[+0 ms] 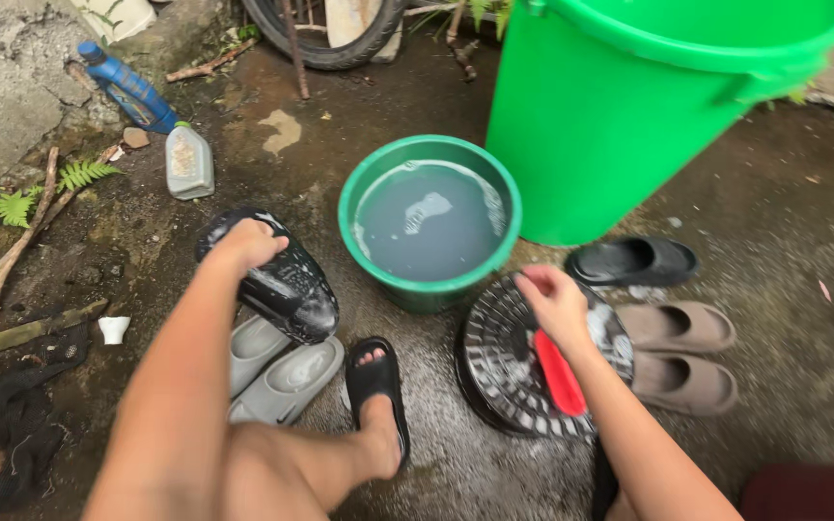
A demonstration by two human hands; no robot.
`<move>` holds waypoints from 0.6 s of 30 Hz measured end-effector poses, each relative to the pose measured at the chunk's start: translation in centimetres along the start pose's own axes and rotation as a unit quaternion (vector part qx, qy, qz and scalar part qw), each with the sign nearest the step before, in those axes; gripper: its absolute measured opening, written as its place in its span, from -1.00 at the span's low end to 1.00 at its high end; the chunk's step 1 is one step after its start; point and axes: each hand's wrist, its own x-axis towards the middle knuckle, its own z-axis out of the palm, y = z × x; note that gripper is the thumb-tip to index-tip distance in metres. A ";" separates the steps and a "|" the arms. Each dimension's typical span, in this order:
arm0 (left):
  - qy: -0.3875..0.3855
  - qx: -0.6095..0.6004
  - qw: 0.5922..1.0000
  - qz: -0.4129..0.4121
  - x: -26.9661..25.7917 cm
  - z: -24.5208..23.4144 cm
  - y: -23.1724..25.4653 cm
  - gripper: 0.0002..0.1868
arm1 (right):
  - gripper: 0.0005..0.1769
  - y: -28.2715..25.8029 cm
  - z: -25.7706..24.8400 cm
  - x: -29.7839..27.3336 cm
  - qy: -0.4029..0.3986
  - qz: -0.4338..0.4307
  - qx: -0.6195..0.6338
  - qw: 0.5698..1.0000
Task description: The person washes a pair of black slides by scrubbing them with a red brush and rinsing them in a green basin filled with soapy water.
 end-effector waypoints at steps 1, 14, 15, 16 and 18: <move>-0.002 0.067 0.997 0.042 2.5 1.3 -1.0 -0.56 | -0.59 -1.6 2.3 2.2 -0.030 0.006 0.108 0.994; 0.053 -0.033 0.997 -0.055 11.8 8.9 -0.5 -0.60 | -0.49 2.3 24.7 15.1 -0.139 0.403 0.552 0.716; 0.051 -0.078 0.991 -0.094 11.7 9.0 -0.1 -0.61 | -0.52 -0.9 25.6 15.4 -0.184 0.399 0.534 0.722; 0.054 -0.082 0.991 -0.088 11.7 9.3 0.2 -0.63 | -0.55 -4.4 26.3 15.6 -0.227 0.397 0.514 0.726; 0.057 -0.089 0.991 -0.076 11.9 9.8 0.8 -0.66 | -0.52 -11.0 27.2 16.6 -0.351 0.333 0.455 0.748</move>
